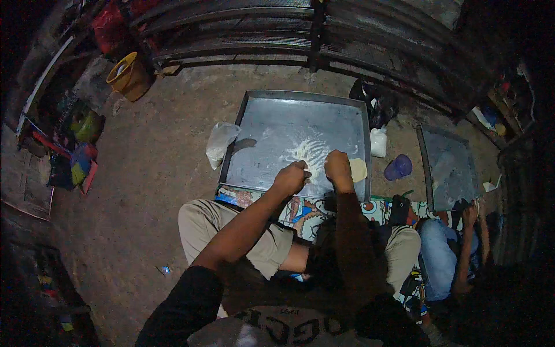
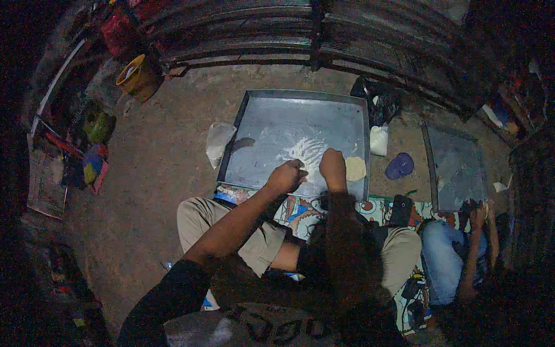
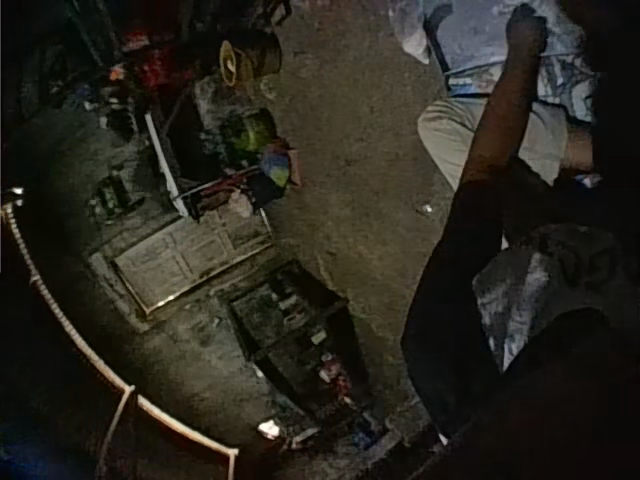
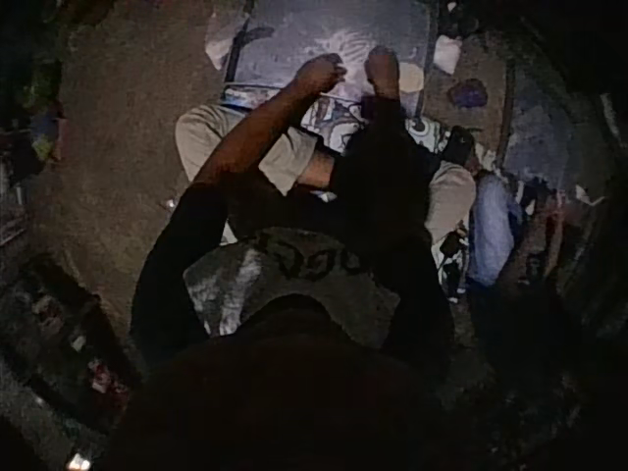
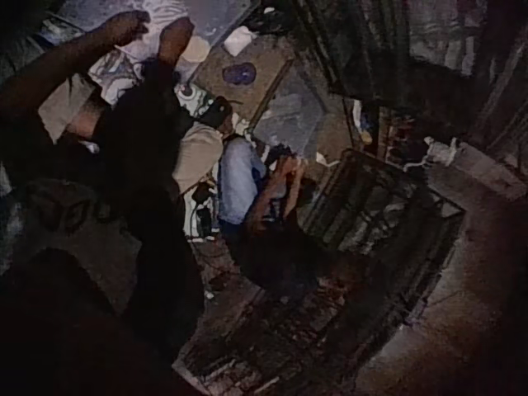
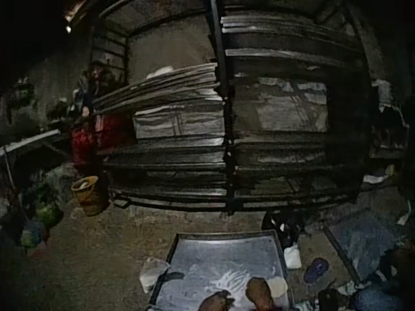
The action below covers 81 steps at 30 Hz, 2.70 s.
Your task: The person, while sitting, uses their hands to knead and shape pieces of dough on a metal tray, using flour to prevent sticking.
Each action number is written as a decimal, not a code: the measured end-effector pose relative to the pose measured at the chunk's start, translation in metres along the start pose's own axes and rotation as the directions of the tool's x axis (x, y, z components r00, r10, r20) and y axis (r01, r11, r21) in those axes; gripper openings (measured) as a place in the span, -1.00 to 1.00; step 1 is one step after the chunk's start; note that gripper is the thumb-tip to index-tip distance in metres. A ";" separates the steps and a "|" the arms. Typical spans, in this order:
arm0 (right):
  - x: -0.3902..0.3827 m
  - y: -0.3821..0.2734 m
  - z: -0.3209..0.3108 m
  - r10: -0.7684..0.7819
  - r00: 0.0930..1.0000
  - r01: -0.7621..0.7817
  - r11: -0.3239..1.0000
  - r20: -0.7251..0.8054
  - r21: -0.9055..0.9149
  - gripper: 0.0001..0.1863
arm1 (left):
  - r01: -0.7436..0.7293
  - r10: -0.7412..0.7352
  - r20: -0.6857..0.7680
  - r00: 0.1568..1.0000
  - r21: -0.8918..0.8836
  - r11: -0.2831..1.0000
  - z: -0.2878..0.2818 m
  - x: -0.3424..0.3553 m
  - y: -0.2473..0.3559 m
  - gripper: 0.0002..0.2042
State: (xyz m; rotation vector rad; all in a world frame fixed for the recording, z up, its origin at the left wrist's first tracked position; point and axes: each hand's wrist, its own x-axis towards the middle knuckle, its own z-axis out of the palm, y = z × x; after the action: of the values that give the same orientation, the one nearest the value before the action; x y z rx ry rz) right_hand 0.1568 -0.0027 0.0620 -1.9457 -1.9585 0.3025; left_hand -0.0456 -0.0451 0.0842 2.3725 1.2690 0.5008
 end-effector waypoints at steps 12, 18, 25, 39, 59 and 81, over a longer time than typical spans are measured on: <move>-0.014 -0.036 0.008 -0.143 0.950 0.127 0.989 0.277 0.074 -0.46 | 0.223 -0.223 0.031 0.974 -0.252 0.941 -0.037 -0.007 -0.053 -0.55; -0.027 -0.077 0.017 -0.202 0.953 0.192 0.979 0.227 0.065 -0.63 | 0.288 -0.278 0.074 0.958 -0.216 0.933 -0.039 -0.010 -0.061 -0.65; -0.016 -0.045 -0.002 -0.251 0.961 0.202 0.923 0.113 0.328 -0.66 | 0.282 -0.278 0.053 0.959 -0.269 0.921 -0.041 -0.006 -0.054 -0.68; -0.018 -0.048 0.027 -0.270 0.955 0.256 0.959 0.121 0.118 -0.70 | 0.204 -0.188 0.093 0.978 -0.202 0.958 -0.029 -0.004 -0.050 -0.68; -0.009 -0.036 0.003 -0.059 0.964 0.079 0.995 0.258 -0.064 -0.46 | 0.170 -0.171 -0.005 0.985 -0.098 0.981 -0.003 0.002 -0.023 -0.81; -0.010 -0.052 -0.002 -0.038 0.987 0.026 0.997 0.159 0.078 -0.42 | 0.115 -0.114 -0.065 0.991 0.011 0.993 -0.009 -0.004 -0.034 -0.77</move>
State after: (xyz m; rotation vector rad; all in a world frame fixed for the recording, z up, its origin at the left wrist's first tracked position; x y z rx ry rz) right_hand 0.1097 -0.0140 0.0835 -1.8920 -2.0439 0.5311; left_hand -0.0760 -0.0297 0.0743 2.2956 1.4327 0.5371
